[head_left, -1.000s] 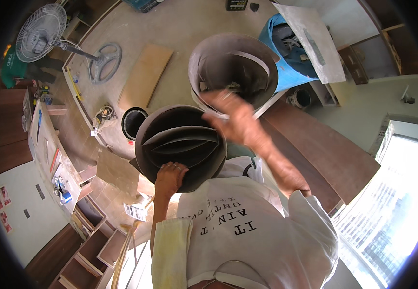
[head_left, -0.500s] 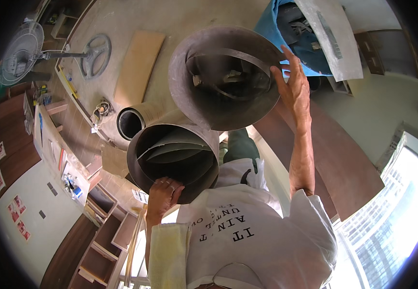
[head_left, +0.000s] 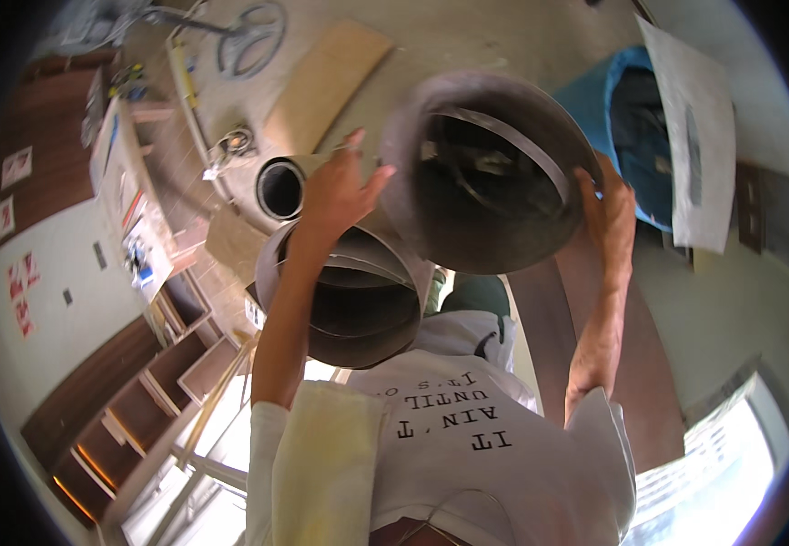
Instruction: The person sits on the floor and sands a rectangular wooden board using a sanding block and a cloth. They repeatedly rub the surface, occasionally pause to wipe the board, and later handle a plastic bottle and a bucket.
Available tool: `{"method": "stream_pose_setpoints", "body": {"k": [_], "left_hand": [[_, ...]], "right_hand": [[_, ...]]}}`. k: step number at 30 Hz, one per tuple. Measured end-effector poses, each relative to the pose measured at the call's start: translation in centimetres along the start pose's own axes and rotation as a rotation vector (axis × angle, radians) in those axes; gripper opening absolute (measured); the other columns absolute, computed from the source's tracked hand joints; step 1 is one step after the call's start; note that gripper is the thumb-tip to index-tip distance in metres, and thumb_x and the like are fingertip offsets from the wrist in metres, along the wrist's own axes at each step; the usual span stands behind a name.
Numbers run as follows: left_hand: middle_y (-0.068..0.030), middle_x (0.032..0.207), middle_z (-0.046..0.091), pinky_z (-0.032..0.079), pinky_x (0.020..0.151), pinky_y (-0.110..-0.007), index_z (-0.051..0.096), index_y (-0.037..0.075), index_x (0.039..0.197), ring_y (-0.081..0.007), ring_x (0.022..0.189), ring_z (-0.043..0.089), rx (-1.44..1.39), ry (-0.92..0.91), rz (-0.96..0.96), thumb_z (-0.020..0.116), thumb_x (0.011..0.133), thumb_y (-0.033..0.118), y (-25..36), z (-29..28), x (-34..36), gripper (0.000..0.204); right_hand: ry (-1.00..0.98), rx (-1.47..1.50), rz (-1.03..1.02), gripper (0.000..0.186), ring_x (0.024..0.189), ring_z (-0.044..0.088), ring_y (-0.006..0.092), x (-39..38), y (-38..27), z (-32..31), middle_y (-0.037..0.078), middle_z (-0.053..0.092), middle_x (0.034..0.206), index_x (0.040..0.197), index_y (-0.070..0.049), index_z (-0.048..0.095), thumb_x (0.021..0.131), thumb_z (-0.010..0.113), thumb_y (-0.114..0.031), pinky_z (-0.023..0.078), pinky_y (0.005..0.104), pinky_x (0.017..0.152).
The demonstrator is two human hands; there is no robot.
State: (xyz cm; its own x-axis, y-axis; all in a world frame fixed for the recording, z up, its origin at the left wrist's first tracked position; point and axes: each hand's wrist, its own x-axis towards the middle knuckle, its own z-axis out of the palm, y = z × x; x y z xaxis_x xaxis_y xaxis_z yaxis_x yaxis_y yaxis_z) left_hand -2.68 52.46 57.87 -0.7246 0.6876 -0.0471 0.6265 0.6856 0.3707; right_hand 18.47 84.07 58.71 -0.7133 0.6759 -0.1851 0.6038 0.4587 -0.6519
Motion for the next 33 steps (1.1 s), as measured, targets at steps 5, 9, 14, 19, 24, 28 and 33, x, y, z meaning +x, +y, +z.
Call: {"method": "stream_pose_setpoints", "body": {"k": [5, 9, 14, 19, 24, 28, 33], "left_hand": [[-0.0295, 0.089, 0.069, 0.054, 0.076, -0.049, 0.061, -0.010, 0.118, -0.0459, 0.083, 0.069, -0.168, -0.273, -0.263, 0.064, 0.100, 0.034, -0.3, 3.0, 3.3, 0.047], [-0.0336, 0.087, 0.067, 0.052, 0.078, -0.054, 0.061, -0.009, 0.101, -0.0523, 0.084, 0.065, -0.141, -0.116, -0.179, 0.060, 0.100, 0.026, 0.8, 2.8, 2.5, 0.035], [-0.0336, 0.082, 0.065, 0.050, 0.073, -0.054, 0.060, -0.010, 0.100, -0.0518, 0.080, 0.065, -0.077, -0.131, -0.099, 0.059, 0.100, 0.025, 1.6, -0.2, 2.8, 0.035], [-0.0325, 0.081, 0.065, 0.050, 0.076, -0.056, 0.059, -0.008, 0.095, -0.0510, 0.082, 0.065, -0.057, -0.183, -0.128, 0.060, 0.099, 0.024, 3.7, -6.0, 3.3, 0.032], [-0.0306, 0.079, 0.066, 0.050, 0.073, -0.052, 0.059, -0.007, 0.094, -0.0480, 0.078, 0.066, -0.026, -0.241, -0.172, 0.060, 0.099, 0.025, 5.3, -12.0, 3.6, 0.033], [-0.0257, 0.070, 0.060, 0.046, 0.066, -0.048, 0.056, -0.007, 0.087, -0.0396, 0.064, 0.059, -0.003, -0.226, -0.152, 0.062, 0.099, 0.026, 6.1, -14.9, 3.1, 0.036], [-0.0233, 0.062, 0.053, 0.041, 0.061, -0.049, 0.051, -0.006, 0.079, -0.0354, 0.056, 0.051, 0.004, -0.143, -0.086, 0.062, 0.099, 0.025, 6.4, -16.0, 1.8, 0.038]], "right_hand": [[0.075, -0.041, -0.184, 0.035, 0.107, 0.067, 0.0466, 0.3, 1.5, 0.8, 0.028, 0.070, 0.115, 0.130, -0.005, 0.066, 0.094, 0.067, -0.005, 0.053, 0.0480, 0.090], [0.073, -0.034, -0.216, 0.034, 0.106, 0.066, 0.0473, 0.1, 1.5, 0.2, 0.029, 0.069, 0.113, 0.128, -0.004, 0.066, 0.094, 0.067, -0.004, 0.053, 0.0480, 0.089], [0.141, -0.042, -0.222, 0.022, 0.085, 0.069, 0.0487, -0.6, -0.3, -1.9, 0.028, 0.070, 0.089, 0.118, -0.002, 0.067, 0.097, 0.065, -0.007, 0.054, 0.0484, 0.073], [0.191, -0.022, -0.237, 0.022, 0.081, 0.072, 0.0448, -0.9, -3.3, -4.8, 0.028, 0.070, 0.085, 0.117, -0.002, 0.068, 0.097, 0.066, -0.011, 0.054, 0.0465, 0.070], [0.236, -0.007, -0.249, 0.024, 0.080, 0.075, 0.0384, -1.8, -7.1, -7.7, 0.025, 0.073, 0.086, 0.119, -0.005, 0.069, 0.096, 0.067, -0.012, 0.055, 0.0424, 0.072], [0.237, 0.046, -0.201, 0.026, 0.083, 0.075, 0.0277, -2.9, -9.4, -9.8, 0.020, 0.076, 0.092, 0.120, -0.009, 0.072, 0.095, 0.069, -0.013, 0.057, 0.0378, 0.076], [0.236, 0.040, -0.195, 0.029, 0.086, 0.071, 0.0148, -3.6, -9.6, -10.9, 0.013, 0.078, 0.098, 0.124, -0.008, 0.071, 0.095, 0.071, -0.012, 0.056, 0.0318, 0.078]]}}
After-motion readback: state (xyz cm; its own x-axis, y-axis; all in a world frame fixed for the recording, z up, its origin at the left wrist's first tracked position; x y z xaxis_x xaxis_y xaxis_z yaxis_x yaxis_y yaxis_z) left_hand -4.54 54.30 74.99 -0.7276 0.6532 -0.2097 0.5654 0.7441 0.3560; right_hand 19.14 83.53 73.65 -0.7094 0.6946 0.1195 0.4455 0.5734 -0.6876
